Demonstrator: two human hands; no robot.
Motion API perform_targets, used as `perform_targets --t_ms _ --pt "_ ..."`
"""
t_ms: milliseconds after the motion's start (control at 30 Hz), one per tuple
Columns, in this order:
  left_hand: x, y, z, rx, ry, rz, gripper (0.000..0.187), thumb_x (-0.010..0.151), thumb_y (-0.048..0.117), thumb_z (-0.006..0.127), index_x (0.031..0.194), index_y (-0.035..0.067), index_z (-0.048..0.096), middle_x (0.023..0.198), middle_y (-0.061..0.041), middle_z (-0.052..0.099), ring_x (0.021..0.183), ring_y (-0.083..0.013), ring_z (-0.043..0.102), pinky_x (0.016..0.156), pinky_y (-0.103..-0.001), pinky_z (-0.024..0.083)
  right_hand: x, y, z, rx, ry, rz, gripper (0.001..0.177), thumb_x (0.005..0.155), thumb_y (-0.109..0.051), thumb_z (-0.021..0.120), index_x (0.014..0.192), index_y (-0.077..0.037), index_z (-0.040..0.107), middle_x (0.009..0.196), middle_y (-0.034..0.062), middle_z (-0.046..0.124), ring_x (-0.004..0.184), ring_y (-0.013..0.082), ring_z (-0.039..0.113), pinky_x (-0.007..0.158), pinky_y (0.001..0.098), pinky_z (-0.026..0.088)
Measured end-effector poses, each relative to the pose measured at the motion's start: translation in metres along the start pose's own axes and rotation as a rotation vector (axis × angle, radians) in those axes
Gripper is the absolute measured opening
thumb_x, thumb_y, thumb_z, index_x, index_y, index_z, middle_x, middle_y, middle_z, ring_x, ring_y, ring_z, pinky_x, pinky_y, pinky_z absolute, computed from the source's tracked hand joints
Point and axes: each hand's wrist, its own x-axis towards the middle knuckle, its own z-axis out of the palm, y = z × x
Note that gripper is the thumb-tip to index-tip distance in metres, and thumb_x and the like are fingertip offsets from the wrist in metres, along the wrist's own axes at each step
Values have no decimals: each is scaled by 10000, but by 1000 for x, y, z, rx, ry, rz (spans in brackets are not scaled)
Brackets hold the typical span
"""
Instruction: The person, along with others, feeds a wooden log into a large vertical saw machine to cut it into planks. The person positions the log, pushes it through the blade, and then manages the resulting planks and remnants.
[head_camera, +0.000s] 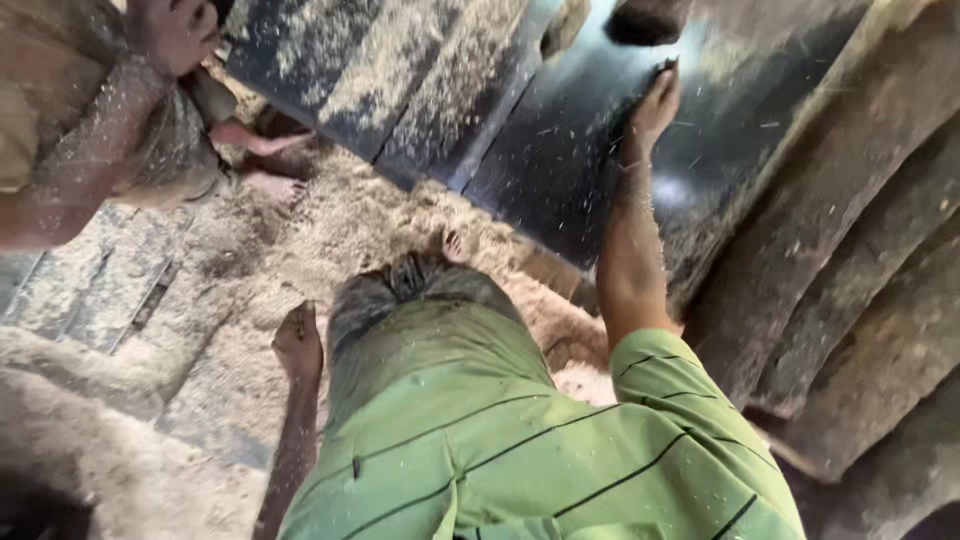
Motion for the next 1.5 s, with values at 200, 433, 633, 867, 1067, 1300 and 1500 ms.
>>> perform_targets --t_ms 200,433,633,867,1067,1300,1500 --pt "43 10 -20 152 -322 344 390 1008 306 663 1255 10 725 1224 -205 739 1117 -321 722 960 -412 555 -30 7 -48 89 -14 -85 593 1151 -467 459 1584 -61 463 1637 210 479 1529 365 451 1274 488 406" --pt "45 122 19 183 -657 837 585 1009 322 768 1476 65 526 1593 -198 480 1481 -351 495 1231 -449 435 -201 -10 0 -273 -211 17 807 1124 -651 337 1677 -84 182 1738 209 207 1607 428 216 1299 582 221" --pt "-7 152 77 127 -848 931 1267 834 415 875 1630 -11 -15 1658 -326 201 1504 -454 326 1214 -533 363 -420 -94 -21 -213 -203 -7 679 1122 -512 444 1656 -115 306 1736 173 285 1608 408 295 1305 539 279" --pt "-33 42 34 252 -906 846 1224 947 570 756 1726 10 -5 1595 -277 373 1312 -469 629 1027 -478 576 -543 -196 -73 -241 -399 1 635 1132 -358 474 1626 6 311 1726 247 231 1602 449 245 1306 536 244" --pt "-25 102 57 3 -733 1035 1345 728 459 874 1574 -101 -9 1549 -523 242 1185 -552 619 761 -451 641 -484 -182 -53 -199 -380 19 630 1143 -375 392 1648 -23 261 1744 206 191 1603 414 236 1303 523 236" --pt "16 196 104 183 -870 735 1301 777 334 891 1634 -88 9 1439 -315 523 1058 -366 726 867 -414 646 -374 -121 6 -122 -240 -25 606 1157 -410 322 1655 -67 291 1757 179 188 1629 392 208 1315 524 269" --pt "56 236 165 49 -690 957 1342 717 302 972 1562 -118 18 1394 -400 499 1037 -404 685 788 -410 639 -292 -115 33 -51 -216 288 655 1010 -453 348 1578 -130 293 1706 119 200 1446 354 471 947 497 596"
